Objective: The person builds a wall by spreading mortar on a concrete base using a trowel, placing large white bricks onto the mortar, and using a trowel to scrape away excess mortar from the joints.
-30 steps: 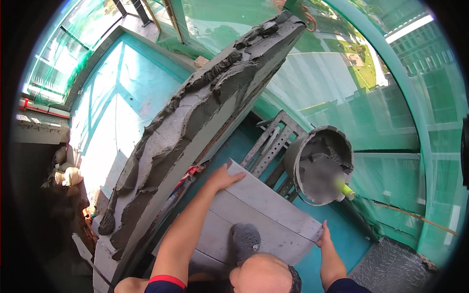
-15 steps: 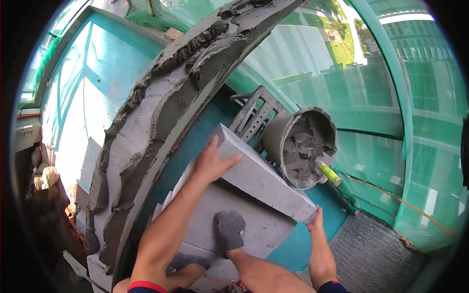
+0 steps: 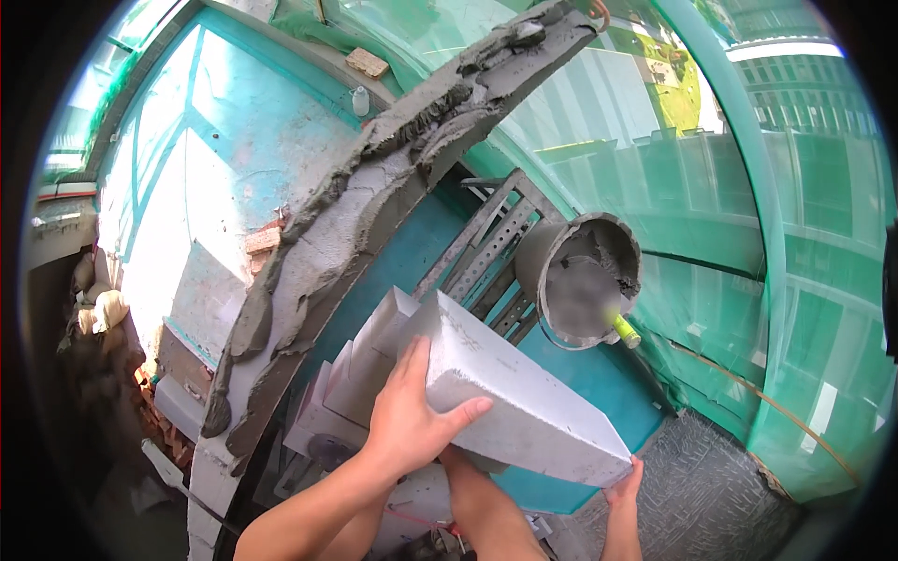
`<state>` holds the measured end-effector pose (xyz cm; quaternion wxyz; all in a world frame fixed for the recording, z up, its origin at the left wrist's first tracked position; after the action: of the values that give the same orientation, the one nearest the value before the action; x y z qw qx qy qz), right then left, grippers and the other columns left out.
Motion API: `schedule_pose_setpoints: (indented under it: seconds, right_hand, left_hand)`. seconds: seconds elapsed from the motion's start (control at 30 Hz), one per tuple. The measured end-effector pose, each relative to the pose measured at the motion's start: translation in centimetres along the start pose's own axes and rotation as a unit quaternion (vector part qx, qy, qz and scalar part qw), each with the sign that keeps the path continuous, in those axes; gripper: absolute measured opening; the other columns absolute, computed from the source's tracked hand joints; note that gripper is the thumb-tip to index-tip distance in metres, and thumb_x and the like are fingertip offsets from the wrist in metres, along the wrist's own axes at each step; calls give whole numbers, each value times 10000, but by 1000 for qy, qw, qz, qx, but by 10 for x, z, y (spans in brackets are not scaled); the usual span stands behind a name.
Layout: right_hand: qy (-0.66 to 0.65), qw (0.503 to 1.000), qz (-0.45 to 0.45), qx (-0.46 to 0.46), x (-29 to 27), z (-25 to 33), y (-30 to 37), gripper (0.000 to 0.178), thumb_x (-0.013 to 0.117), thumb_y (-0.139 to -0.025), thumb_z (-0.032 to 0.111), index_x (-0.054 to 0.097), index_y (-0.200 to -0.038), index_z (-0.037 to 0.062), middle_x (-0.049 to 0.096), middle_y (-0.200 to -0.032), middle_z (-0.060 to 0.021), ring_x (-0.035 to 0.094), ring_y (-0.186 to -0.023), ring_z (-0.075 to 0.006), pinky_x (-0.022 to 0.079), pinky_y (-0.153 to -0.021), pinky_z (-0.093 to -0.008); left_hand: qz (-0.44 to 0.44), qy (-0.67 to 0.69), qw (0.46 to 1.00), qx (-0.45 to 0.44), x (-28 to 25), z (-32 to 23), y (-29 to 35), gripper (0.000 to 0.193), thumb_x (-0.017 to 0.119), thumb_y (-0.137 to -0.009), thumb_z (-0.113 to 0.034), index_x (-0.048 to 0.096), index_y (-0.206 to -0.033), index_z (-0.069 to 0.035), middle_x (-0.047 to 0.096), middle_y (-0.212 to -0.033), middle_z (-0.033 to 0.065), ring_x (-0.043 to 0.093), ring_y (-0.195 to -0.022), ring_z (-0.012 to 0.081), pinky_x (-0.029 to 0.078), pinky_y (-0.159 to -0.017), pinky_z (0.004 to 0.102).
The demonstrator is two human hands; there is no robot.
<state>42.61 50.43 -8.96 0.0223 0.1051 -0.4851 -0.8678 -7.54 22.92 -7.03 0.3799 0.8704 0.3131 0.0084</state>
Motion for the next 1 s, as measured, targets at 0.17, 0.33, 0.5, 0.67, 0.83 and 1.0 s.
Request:
schedule_pose_setpoints:
  seconds: [0.17, 0.33, 0.5, 0.67, 0.83, 1.0]
  right_hand:
    - [59, 998, -7, -31, 18, 85, 100, 558, 491, -858, 458, 569, -1241, 60, 603, -1240, -85, 551, -1146, -292, 422, -982, -430]
    - [163, 982, -13, -93, 80, 183, 181, 579, 584, -835, 403, 524, -1293, 53, 552, -1303, -93, 504, -1204, -273, 379, -1022, -416]
    - [267, 953, 34, -141, 176, 227, 253, 537, 604, -815, 355, 535, -1263, 67, 578, -1246, -73, 518, -1166, -254, 400, -960, -450]
    - [370, 910, 43, -183, 264, 220, 338, 525, 631, -800, 343, 542, -1226, 49, 607, -1145, -91, 570, -1059, -253, 474, -844, -409]
    - [401, 885, 108, -211, 328, 205, 401, 487, 612, -842, 258, 530, -1235, -18, 611, -1139, -87, 587, -1002, -197, 465, -864, -316]
    - [457, 852, 114, -227, 383, 207, 411, 435, 638, -846, 274, 578, -1178, -1, 619, -1102, -72, 553, -997, -180, 416, -899, -308]
  left_hand:
    - [-34, 40, 998, -28, -40, -39, 124, 1041, 763, -745, -482, 249, -1429, 111, 359, -1426, 330, 378, -1341, 405, 326, -1092, 412]
    - [-194, 294, 932, -89, -71, -64, 266, 1010, 625, -801, -657, 309, -1425, 71, 452, -1388, 207, 449, -1289, 270, 359, -1052, 383]
    - [-332, 322, 877, -127, -76, -42, 372, 573, 507, -935, -400, 441, -1287, 47, 528, -1185, 127, 502, -1066, 228, 399, -927, 361]
    - [-401, 350, 818, -219, -95, -25, 452, 416, 376, -1013, -303, 502, -1229, 29, 569, -1103, 101, 526, -989, 221, 399, -907, 364]
    - [-464, 446, 730, -230, -97, -6, 526, 562, 373, -1016, -371, 404, -1359, 73, 457, -1383, 205, 458, -1240, 314, 331, -1057, 436]
    - [-450, 225, 854, -134, -41, 73, 572, 589, 371, -1032, -377, 315, -1440, 44, 385, -1437, 229, 422, -1255, 366, 324, -1054, 457]
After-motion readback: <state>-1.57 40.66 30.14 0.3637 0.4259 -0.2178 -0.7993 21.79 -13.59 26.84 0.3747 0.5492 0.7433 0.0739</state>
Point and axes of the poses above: each hand's wrist, its own y-axis away from the middle knuckle, its own x-axis out of the palm, z = x × y, the point moved 1 cm from there along -y, towards the middle knuckle
